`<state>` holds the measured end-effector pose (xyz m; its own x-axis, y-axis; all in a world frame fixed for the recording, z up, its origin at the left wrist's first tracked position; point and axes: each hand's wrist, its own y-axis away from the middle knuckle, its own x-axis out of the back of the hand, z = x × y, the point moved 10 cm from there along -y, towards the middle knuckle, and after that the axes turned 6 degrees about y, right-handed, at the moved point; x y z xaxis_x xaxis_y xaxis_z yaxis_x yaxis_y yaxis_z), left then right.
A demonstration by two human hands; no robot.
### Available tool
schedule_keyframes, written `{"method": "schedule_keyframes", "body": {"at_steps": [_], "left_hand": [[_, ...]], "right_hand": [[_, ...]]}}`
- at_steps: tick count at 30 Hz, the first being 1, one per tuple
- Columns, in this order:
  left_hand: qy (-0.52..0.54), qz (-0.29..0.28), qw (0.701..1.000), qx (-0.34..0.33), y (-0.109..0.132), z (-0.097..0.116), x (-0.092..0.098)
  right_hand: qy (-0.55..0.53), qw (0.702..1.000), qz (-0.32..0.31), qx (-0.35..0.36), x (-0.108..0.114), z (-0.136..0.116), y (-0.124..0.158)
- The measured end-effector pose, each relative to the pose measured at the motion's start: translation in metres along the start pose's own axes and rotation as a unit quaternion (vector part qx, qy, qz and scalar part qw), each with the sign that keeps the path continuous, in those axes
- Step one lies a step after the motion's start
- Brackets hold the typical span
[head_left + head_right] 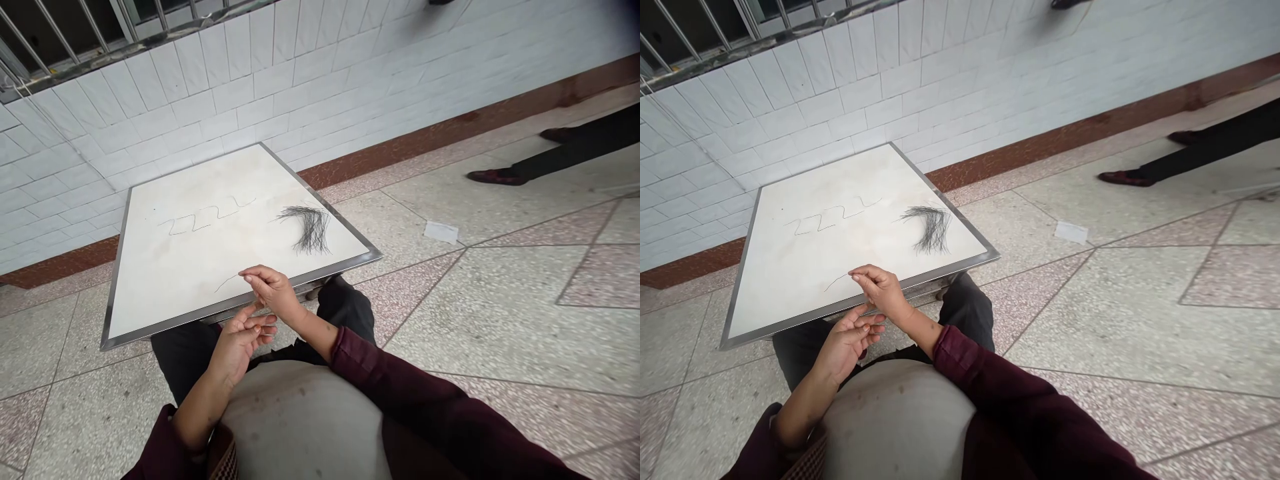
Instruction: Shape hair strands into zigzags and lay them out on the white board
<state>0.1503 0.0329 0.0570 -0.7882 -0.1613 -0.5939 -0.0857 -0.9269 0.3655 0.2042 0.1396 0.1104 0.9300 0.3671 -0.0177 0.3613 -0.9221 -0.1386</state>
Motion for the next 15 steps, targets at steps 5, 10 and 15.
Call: {"method": "schedule_keyframes", "body": {"at_steps": [5,10,15], "left_hand": [[0.014,-0.014,1.0,0.024,0.001,-0.007,-0.001],[-0.027,-0.003,1.0,-0.013,0.004,0.005,0.002],[-0.056,0.012,0.998,-0.028,0.005,0.011,0.006]], "right_hand": [[-0.04,0.999,-0.009,-0.018,0.0,-0.001,-0.001],[0.005,0.998,-0.058,0.005,-0.005,-0.003,0.001],[0.102,0.991,-0.003,0.087,0.005,-0.012,0.005]]}}
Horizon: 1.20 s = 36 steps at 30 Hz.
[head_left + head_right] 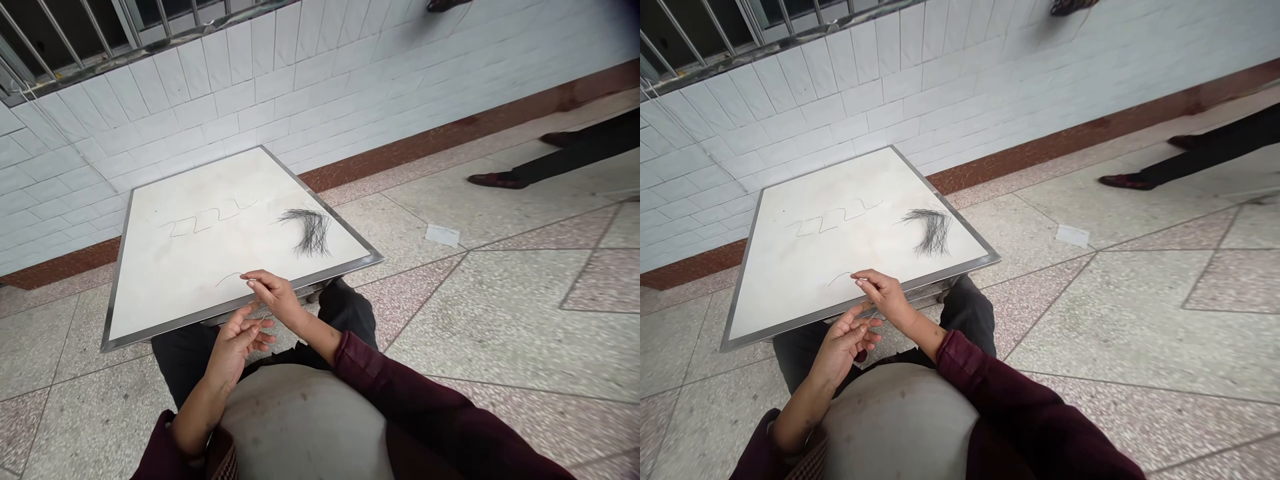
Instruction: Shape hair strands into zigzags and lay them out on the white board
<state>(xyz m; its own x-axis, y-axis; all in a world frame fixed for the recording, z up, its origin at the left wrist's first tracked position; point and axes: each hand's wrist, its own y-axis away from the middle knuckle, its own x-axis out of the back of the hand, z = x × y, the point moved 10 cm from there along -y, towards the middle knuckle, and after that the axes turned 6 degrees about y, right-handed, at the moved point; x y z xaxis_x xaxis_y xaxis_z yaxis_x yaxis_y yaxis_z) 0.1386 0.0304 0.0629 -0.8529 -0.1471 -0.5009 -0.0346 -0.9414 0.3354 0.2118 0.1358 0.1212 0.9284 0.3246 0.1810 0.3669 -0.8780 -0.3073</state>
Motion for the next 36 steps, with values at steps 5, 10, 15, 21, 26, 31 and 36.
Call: {"method": "schedule_keyframes", "body": {"at_steps": [5,10,15,21,26,31,36], "left_hand": [[0.0,-0.02,1.0,-0.005,-0.001,0.0,-0.005],[0.012,-0.022,1.0,0.004,-0.004,-0.001,-0.006],[0.016,0.001,1.0,-0.024,-0.004,0.01,0.006],[-0.02,0.099,0.987,-0.128,-0.009,0.035,0.021],[0.0,0.156,0.971,-0.179,-0.01,0.041,0.027],[0.043,0.191,0.962,-0.192,-0.004,0.047,0.039],[0.05,0.23,0.942,-0.238,0.007,0.07,0.051]], "right_hand": [[0.041,0.997,0.056,0.038,0.01,-0.007,0.004],[-0.085,0.995,0.038,-0.03,0.006,0.005,0.002],[-0.124,0.989,0.012,-0.074,0.001,0.014,0.002],[-0.064,0.994,-0.087,-0.036,-0.023,0.004,0.011],[0.016,0.991,-0.125,0.047,-0.036,-0.01,0.017],[0.02,0.983,-0.175,0.053,-0.048,-0.007,0.023],[-0.089,0.976,-0.195,-0.045,-0.056,0.01,0.03]]}}
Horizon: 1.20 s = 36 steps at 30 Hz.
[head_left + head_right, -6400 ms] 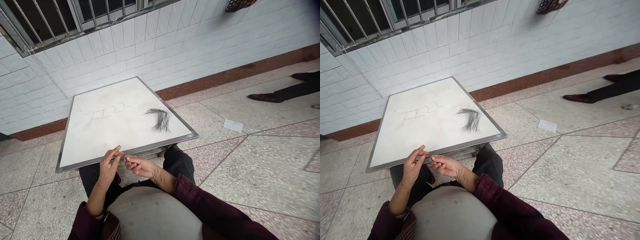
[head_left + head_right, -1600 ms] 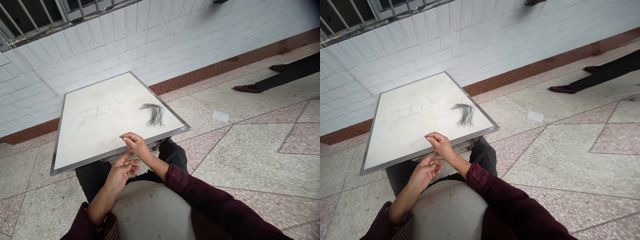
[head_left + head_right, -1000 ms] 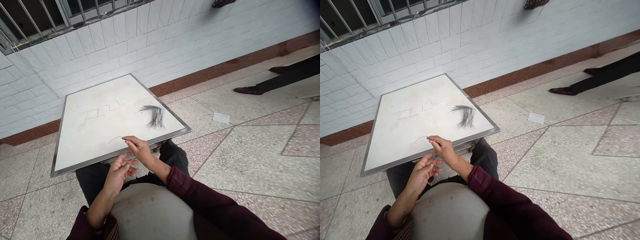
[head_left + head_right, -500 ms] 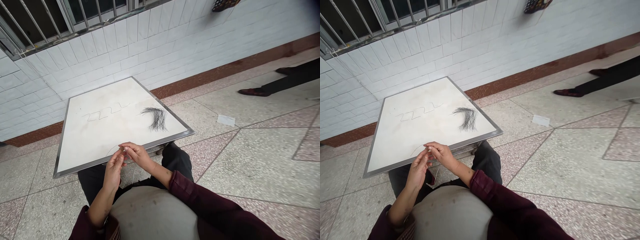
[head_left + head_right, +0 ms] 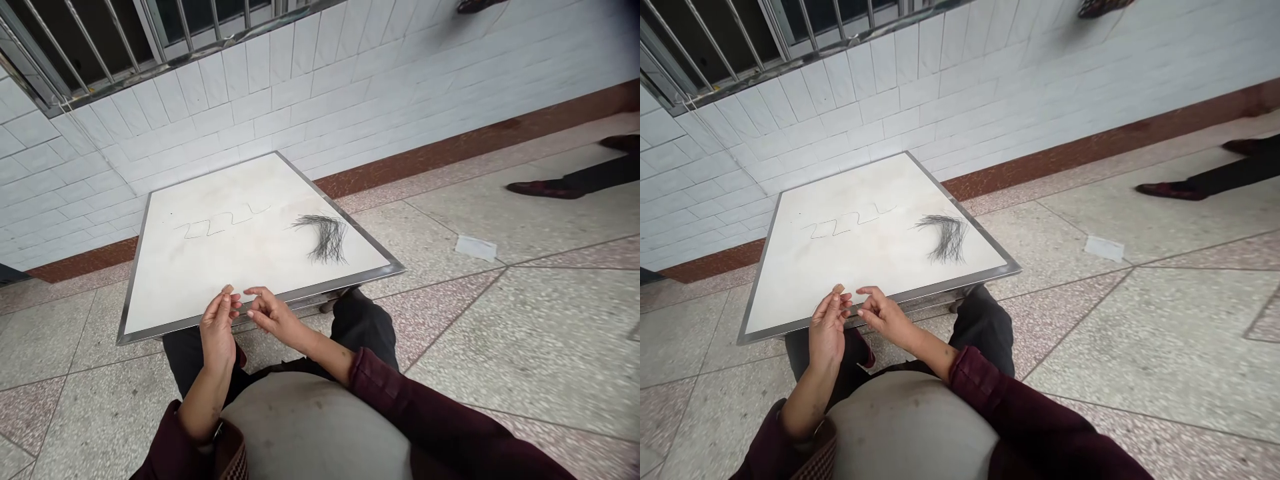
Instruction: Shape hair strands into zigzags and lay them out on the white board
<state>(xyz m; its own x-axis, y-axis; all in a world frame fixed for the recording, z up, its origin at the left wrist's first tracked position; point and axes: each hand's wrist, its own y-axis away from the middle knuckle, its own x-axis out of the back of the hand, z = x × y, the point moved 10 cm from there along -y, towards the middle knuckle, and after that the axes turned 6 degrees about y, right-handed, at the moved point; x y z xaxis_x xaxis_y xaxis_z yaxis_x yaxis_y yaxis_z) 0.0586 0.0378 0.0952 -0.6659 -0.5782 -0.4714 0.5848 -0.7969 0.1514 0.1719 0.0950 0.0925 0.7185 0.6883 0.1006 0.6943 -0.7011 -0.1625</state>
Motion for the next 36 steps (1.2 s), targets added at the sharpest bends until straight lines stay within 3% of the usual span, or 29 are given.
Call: {"method": "schedule_keyframes", "body": {"at_steps": [6,10,15,19,27,36], "left_hand": [[0.006,0.018,0.999,-0.037,-0.002,0.012,0.005],[0.012,0.027,0.998,-0.052,-0.002,0.015,0.01],[0.034,0.037,0.995,-0.084,-0.004,0.022,0.017],[0.018,0.04,0.995,-0.087,-0.002,0.021,0.017],[-0.046,0.016,0.994,-0.095,0.004,0.024,0.007],[-0.072,-0.011,0.994,-0.087,0.004,0.023,0.004]], "right_hand": [[-0.175,0.975,-0.007,-0.134,-0.015,0.022,0.005],[-0.262,0.95,-0.006,-0.172,-0.023,0.026,0.009],[-0.291,0.935,-0.005,-0.202,-0.026,0.029,0.012],[-0.265,0.944,-0.003,-0.196,-0.025,0.026,0.011],[-0.106,0.988,0.005,-0.109,-0.022,0.015,0.011],[0.0,0.996,0.045,-0.072,-0.012,0.018,0.009]]}}
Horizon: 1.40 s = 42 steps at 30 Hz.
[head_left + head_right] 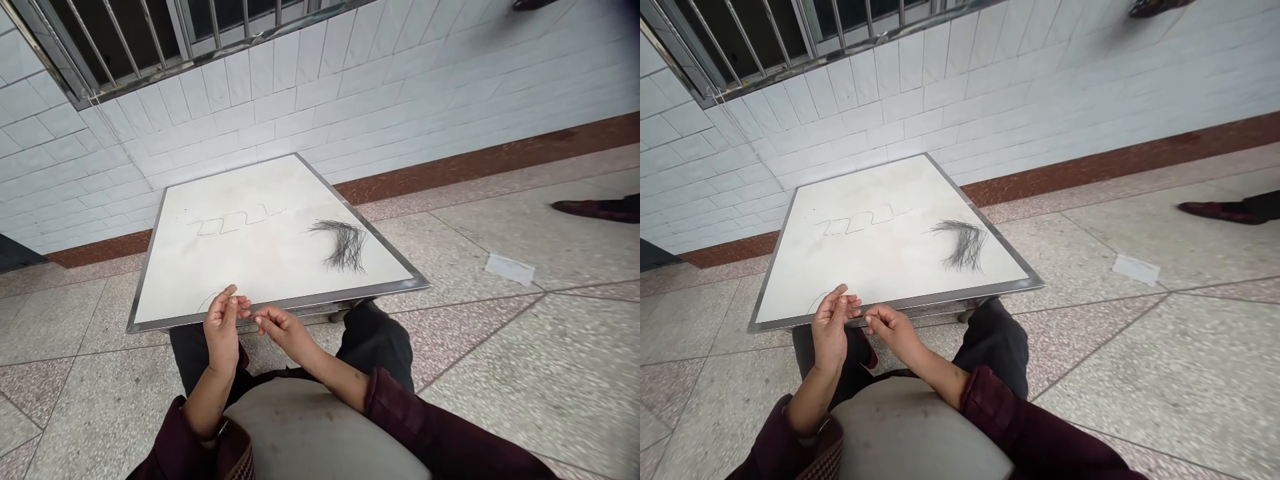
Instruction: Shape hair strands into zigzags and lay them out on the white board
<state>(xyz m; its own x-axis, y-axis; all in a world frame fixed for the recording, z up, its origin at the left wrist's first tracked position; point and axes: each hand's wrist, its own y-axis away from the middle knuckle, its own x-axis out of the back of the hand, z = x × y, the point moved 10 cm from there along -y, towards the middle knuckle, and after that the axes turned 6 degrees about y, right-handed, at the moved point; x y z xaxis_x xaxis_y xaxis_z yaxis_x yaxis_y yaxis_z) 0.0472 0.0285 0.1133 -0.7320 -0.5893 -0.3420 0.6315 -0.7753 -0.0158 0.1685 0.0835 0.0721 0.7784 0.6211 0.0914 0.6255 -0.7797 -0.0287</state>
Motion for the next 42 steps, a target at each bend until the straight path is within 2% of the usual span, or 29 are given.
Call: {"method": "schedule_keyframes", "body": {"at_steps": [6,9,11,14,16,18,21,24,28,31,36,42], "left_hand": [[-0.015,-0.014,1.0,0.011,0.0,0.001,0.0],[-0.027,-0.029,0.999,0.023,-0.001,0.0,0.002],[-0.044,-0.052,0.997,0.037,-0.001,-0.002,0.001],[-0.066,-0.079,0.993,0.059,-0.001,-0.005,0.001],[-0.064,-0.082,0.992,0.069,-0.001,-0.007,0.002],[-0.055,-0.077,0.993,0.07,-0.001,-0.006,0.002],[-0.045,-0.069,0.995,0.062,-0.001,-0.006,0.002],[-0.042,-0.075,0.995,0.053,0.0,-0.006,0.0],[-0.077,-0.102,0.992,0.008,0.001,-0.001,-0.004],[-0.083,-0.091,0.992,-0.016,0.002,0.002,-0.003],[-0.015,-0.039,0.999,0.003,0.002,-0.002,0.004],[0.044,-0.007,0.998,0.036,0.0,-0.006,0.008]], "right_hand": [[0.077,0.996,0.0,0.05,0.0,-0.007,0.004],[0.147,0.981,-0.008,0.126,-0.001,-0.019,0.007],[0.214,0.956,-0.019,0.199,-0.003,-0.031,0.011],[0.329,0.898,-0.037,0.291,-0.008,-0.045,0.017],[0.382,0.864,-0.034,0.326,-0.009,-0.051,0.02],[0.404,0.85,-0.017,0.336,-0.006,-0.056,0.022],[0.402,0.859,-0.005,0.316,-0.004,-0.056,0.022],[0.374,0.881,-0.022,0.288,-0.007,-0.052,0.021],[0.27,0.939,-0.051,0.207,-0.007,-0.038,0.011],[0.213,0.967,-0.044,0.135,-0.004,-0.027,0.004],[0.181,0.975,-0.041,0.123,-0.006,-0.027,0.002],[0.183,0.969,0.015,0.163,0.002,-0.038,0.004]]}}
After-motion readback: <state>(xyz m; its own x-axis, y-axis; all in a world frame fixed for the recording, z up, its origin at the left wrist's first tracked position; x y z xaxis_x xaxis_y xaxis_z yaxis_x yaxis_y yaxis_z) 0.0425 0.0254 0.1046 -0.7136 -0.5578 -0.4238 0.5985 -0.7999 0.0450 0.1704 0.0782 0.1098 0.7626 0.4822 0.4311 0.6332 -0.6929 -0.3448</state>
